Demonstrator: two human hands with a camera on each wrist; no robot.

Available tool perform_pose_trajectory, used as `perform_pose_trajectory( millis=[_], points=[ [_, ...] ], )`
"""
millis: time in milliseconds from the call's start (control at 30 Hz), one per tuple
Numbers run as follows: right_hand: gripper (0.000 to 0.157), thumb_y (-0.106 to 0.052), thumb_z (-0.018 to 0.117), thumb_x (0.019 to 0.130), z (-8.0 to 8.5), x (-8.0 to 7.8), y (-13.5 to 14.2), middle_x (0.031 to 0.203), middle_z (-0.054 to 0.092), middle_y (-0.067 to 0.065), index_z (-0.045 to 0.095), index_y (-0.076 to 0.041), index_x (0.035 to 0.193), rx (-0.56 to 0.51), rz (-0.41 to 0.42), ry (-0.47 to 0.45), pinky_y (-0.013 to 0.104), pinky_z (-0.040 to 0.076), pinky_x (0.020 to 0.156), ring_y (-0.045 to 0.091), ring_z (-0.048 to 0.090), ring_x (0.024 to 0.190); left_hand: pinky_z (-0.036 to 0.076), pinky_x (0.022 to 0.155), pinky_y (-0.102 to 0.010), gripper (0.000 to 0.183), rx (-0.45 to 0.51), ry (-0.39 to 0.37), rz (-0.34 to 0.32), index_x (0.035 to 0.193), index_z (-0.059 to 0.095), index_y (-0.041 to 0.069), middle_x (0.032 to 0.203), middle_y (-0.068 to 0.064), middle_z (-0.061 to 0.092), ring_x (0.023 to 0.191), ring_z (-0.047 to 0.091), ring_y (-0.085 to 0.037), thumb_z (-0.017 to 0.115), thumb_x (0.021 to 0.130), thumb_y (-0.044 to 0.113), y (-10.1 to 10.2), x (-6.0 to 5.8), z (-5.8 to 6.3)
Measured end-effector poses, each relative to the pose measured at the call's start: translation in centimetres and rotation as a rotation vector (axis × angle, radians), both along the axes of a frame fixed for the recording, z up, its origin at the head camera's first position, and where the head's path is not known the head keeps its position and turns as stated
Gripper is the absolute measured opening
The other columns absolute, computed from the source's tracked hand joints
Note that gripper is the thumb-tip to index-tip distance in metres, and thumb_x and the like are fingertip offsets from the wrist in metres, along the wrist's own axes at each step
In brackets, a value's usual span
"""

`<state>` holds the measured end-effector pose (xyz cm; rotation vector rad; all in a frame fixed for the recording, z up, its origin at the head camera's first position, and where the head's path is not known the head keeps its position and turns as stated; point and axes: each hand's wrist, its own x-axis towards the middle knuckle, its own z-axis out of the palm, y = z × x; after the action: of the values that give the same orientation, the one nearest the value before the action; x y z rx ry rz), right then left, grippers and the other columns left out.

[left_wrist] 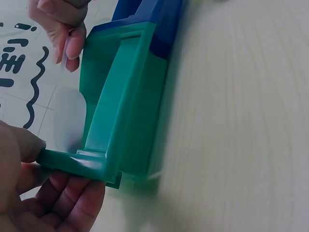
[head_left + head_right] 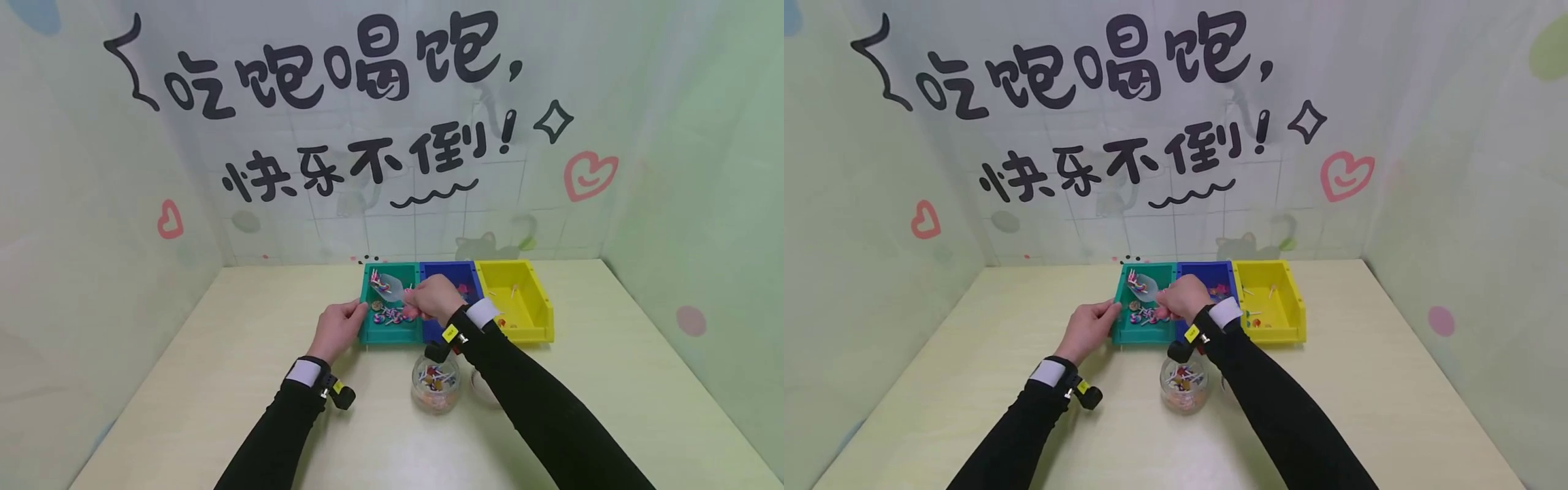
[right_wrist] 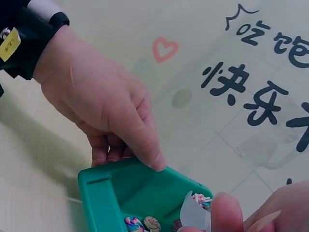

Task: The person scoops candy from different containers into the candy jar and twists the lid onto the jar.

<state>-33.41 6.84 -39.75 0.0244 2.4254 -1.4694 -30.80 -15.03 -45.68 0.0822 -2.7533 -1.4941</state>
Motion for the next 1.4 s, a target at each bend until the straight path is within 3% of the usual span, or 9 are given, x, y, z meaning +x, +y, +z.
perform_pose_trajectory(
  millis=[233,367,600,733,900,1133,1267,1400],
  points=[
    [0.031,-0.02,0.064,0.112,-0.2,1.3,2.0,0.083,0.076,0.007,0.075,0.008,0.119,-0.108,0.024,-0.03,0.018,0.039,0.054,0.009,0.057,0.061,0.038,0.068,-0.031,0.046,0.003,0.004,0.015,0.153,0.063,0.01,0.151,-0.014,0.068,0.115,0.061,-0.027,0.059,0.114,0.035,0.2,0.1,0.0],
    [0.025,-0.018,0.063,0.113,-0.3,2.0,3.4,0.092,0.078,0.011,0.074,0.004,0.117,-0.13,0.021,-0.02,0.017,0.041,0.054,0.011,0.059,0.065,0.041,0.071,-0.03,0.046,0.007,0.014,0.012,0.153,0.063,0.01,0.151,-0.014,0.068,0.117,0.061,-0.027,0.058,0.114,0.035,0.1,0.2,-0.3],
    [0.03,-0.022,0.059,0.115,0.3,3.1,5.4,0.105,0.076,0.016,0.073,0.002,0.126,-0.159,0.012,0.032,0.02,0.04,0.054,0.014,0.059,0.068,0.049,0.088,-0.034,0.049,0.02,0.019,0.023,0.154,0.063,0.012,0.151,-0.013,0.069,0.123,0.062,-0.027,0.057,0.115,0.04,0.2,0.4,-0.5],
    [0.034,-0.026,0.057,0.116,0.9,3.5,6.1,0.102,0.074,0.012,0.069,0.002,0.13,-0.159,0.011,0.046,0.021,0.04,0.055,0.012,0.057,0.067,0.051,0.094,-0.037,0.05,0.028,0.014,0.03,0.155,0.063,0.011,0.151,-0.014,0.069,0.125,0.063,-0.028,0.055,0.115,0.04,0.2,0.4,-0.5],
    [0.034,-0.026,0.054,0.117,1.4,3.9,7.2,0.095,0.063,0.004,0.066,0.001,0.133,-0.189,-0.006,0.038,0.02,0.041,0.057,0.012,0.055,0.071,0.05,0.089,-0.035,0.049,0.033,0.013,0.037,0.152,0.067,0.011,0.14,-0.013,0.074,0.116,0.061,-0.028,0.054,0.116,0.041,0.2,0.5,-0.6],
    [0.04,-0.033,0.051,0.118,1.9,4.1,9.0,0.088,0.053,-0.001,0.066,0.002,0.128,-0.224,-0.011,0.06,0.017,0.04,0.058,0.01,0.051,0.072,0.059,0.094,-0.04,0.048,0.04,0.044,0.072,0.147,0.07,0.008,0.128,-0.014,0.076,0.11,0.067,-0.028,0.054,0.115,0.04,0.0,0.9,-0.1],
    [0.046,-0.036,0.052,0.117,2.3,4.4,9.8,0.086,0.05,-0.003,0.068,0.006,0.13,-0.257,-0.015,0.066,0.016,0.039,0.058,0.007,0.049,0.071,0.058,0.086,-0.035,0.047,0.045,0.096,0.111,0.145,0.071,0.008,0.125,-0.015,0.075,0.106,0.069,-0.028,0.055,0.115,0.04,-0.3,1.2,0.5],
    [0.046,-0.039,0.054,0.117,2.9,4.8,10.8,0.083,0.048,-0.005,0.069,0.004,0.122,-0.274,-0.029,0.089,0.018,0.037,0.056,0.006,0.048,0.067,0.054,0.081,-0.029,0.045,0.062,0.135,0.129,0.144,0.072,0.009,0.125,-0.016,0.072,0.105,0.068,-0.029,0.055,0.115,0.04,-0.6,1.5,1.1]
  ],
)
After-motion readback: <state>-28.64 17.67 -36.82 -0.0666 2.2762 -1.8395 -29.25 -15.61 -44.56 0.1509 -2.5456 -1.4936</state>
